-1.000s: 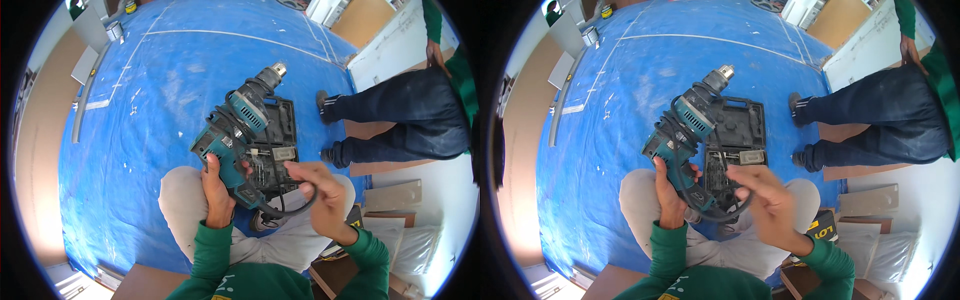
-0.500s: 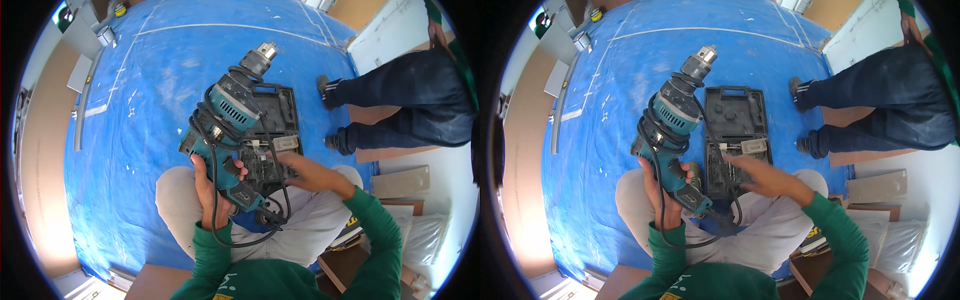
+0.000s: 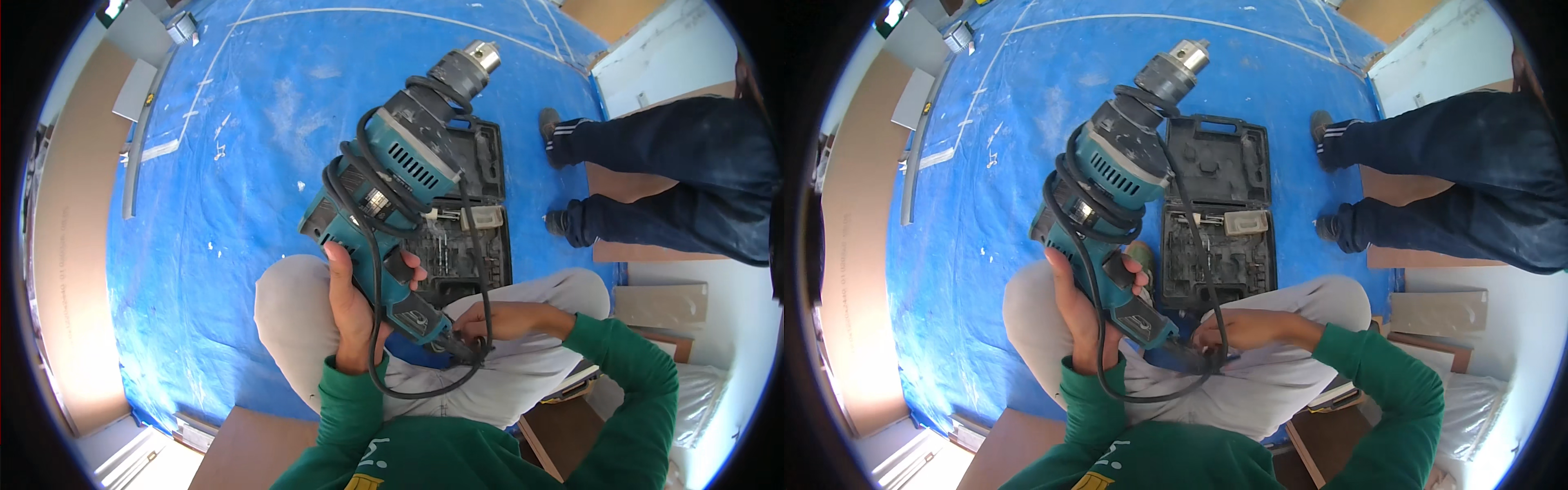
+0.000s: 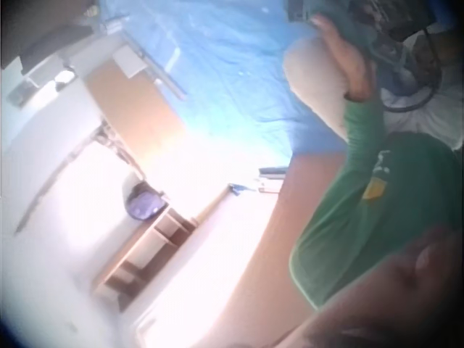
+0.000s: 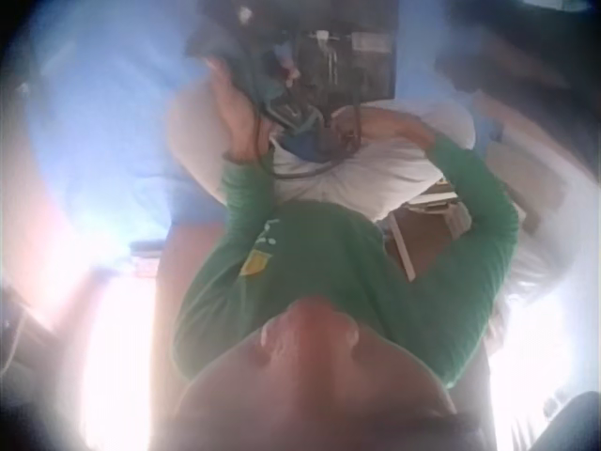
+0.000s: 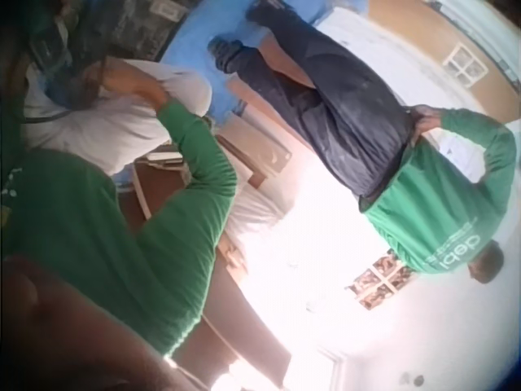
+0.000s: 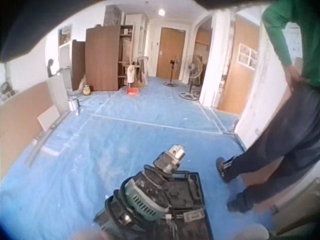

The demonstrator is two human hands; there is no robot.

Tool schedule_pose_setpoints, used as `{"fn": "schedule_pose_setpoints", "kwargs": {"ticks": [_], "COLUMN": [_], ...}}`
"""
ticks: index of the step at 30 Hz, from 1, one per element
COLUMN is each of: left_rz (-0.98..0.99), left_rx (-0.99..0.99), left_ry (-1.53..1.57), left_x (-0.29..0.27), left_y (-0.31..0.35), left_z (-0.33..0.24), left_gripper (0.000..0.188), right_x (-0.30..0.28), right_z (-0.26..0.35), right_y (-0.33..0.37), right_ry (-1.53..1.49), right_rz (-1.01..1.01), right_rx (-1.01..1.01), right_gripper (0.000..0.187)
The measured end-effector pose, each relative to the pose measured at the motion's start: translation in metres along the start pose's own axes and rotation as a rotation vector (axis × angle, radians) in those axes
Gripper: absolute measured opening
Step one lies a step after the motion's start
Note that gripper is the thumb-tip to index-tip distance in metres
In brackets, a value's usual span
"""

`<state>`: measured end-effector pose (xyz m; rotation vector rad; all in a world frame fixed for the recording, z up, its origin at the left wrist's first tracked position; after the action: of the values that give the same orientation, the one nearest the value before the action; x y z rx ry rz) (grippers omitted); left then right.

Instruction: The person wraps a power cord around a drill, places the drill into a plastic carrying case, and closes the case by securing the latches.

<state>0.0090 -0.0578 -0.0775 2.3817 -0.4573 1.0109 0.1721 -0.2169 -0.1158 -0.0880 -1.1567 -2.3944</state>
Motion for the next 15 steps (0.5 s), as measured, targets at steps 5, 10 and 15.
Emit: {"fn": "schedule_pose_setpoints", "kwargs": {"ticks": [5, 10, 15], "left_rz": [0.038, 0.11, 0.165], "left_rx": [0.062, 0.097, 0.082], "left_ry": [-0.068, -0.147, 0.061], "left_x": [-0.001, -0.009, -0.005], "left_y": [-0.001, 0.0, -0.002], "left_z": [-0.004, -0.009, -0.001], "left_gripper": [0.084, 0.087, 0.088], "right_x": [-0.015, -0.068, -0.133], "right_z": [0.014, 0.012, -0.025], "right_y": [0.003, -0.01, -0.04], "right_ry": [0.272, 0.147, 0.458], "right_rz": [-0.409, -0.833, -0.903], "right_rx": [-0.149, -0.374, 0.1], "right_gripper": [0.051, 0.06, 0.057]}}
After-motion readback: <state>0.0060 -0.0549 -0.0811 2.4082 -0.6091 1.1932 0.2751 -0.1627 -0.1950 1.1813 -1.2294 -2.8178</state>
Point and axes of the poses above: each hand's wrist, its own y-axis away from the middle knuckle, its own x-axis out of the palm, z = x × y, the point moved 2 cm from there along -y, towards the middle knuckle, and after that the axes turned 7 degrees about x, right-handed, at the moved point
